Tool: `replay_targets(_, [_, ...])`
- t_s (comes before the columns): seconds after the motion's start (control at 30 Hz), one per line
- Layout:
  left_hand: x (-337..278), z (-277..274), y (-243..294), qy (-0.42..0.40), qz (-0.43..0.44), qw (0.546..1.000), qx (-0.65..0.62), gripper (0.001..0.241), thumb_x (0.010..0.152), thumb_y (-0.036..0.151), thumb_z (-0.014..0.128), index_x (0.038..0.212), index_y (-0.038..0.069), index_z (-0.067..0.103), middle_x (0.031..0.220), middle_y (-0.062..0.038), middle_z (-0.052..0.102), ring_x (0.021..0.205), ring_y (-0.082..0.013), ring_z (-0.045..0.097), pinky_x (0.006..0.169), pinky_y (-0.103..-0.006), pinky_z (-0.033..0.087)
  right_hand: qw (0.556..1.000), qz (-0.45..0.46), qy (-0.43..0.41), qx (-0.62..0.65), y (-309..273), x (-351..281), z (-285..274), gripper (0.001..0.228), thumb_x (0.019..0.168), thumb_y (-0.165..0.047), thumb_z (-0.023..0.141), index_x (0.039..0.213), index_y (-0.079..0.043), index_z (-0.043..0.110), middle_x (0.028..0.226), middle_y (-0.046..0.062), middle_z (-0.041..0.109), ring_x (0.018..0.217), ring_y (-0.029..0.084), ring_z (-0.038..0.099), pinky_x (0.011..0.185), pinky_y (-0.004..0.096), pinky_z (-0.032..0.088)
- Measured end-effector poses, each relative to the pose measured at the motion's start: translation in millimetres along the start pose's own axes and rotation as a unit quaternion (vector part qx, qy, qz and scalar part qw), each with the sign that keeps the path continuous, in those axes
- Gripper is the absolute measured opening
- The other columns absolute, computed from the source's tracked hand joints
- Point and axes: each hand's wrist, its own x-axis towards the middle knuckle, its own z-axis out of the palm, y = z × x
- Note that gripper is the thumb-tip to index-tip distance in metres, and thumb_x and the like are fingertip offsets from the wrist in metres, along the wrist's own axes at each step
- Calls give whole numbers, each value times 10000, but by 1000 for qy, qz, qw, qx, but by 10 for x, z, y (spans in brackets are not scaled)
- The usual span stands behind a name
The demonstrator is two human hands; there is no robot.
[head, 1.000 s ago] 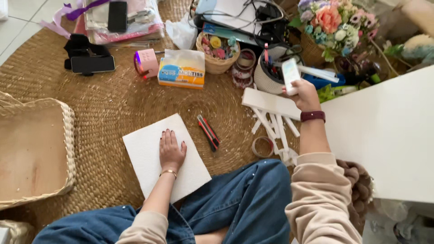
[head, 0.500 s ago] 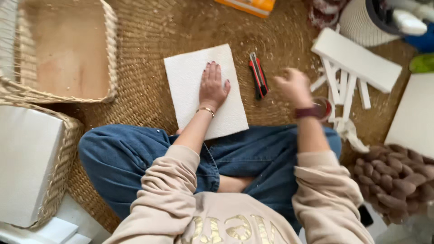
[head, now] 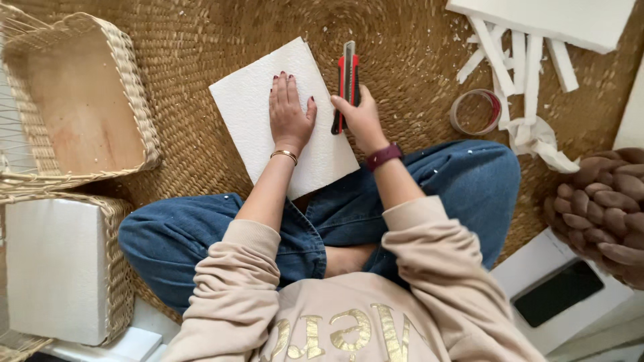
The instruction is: The person cuts white foam blocks using a box cutter, applies adhesive tape to the blocks, and arranges them inside a wicker basket.
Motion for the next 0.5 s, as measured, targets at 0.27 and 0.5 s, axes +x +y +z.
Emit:
replay_targets(0.27, [48, -114, -155, 38, -73, 935, -344, 213, 885, 255, 580, 1053, 198, 698, 1311, -51, 536, 1323, -270, 390, 1139, -387, 255, 979, 24, -151, 135, -190, -405, 310, 539, 832, -16, 589, 1339, -85, 419, 939, 176, 652, 773, 246, 704, 570, 347, 631])
replay_targets(0.5, [154, -119, -238, -31, -122, 890, -438, 354, 955, 385, 590, 1224, 160, 637, 1220, -23, 619, 1369, -191, 326, 1192, -367, 132, 948, 15, -257, 185, -87, -386, 512, 657, 892, 31, 589, 1476, -120, 328, 1128, 184, 600, 882, 244, 675, 687, 412, 631])
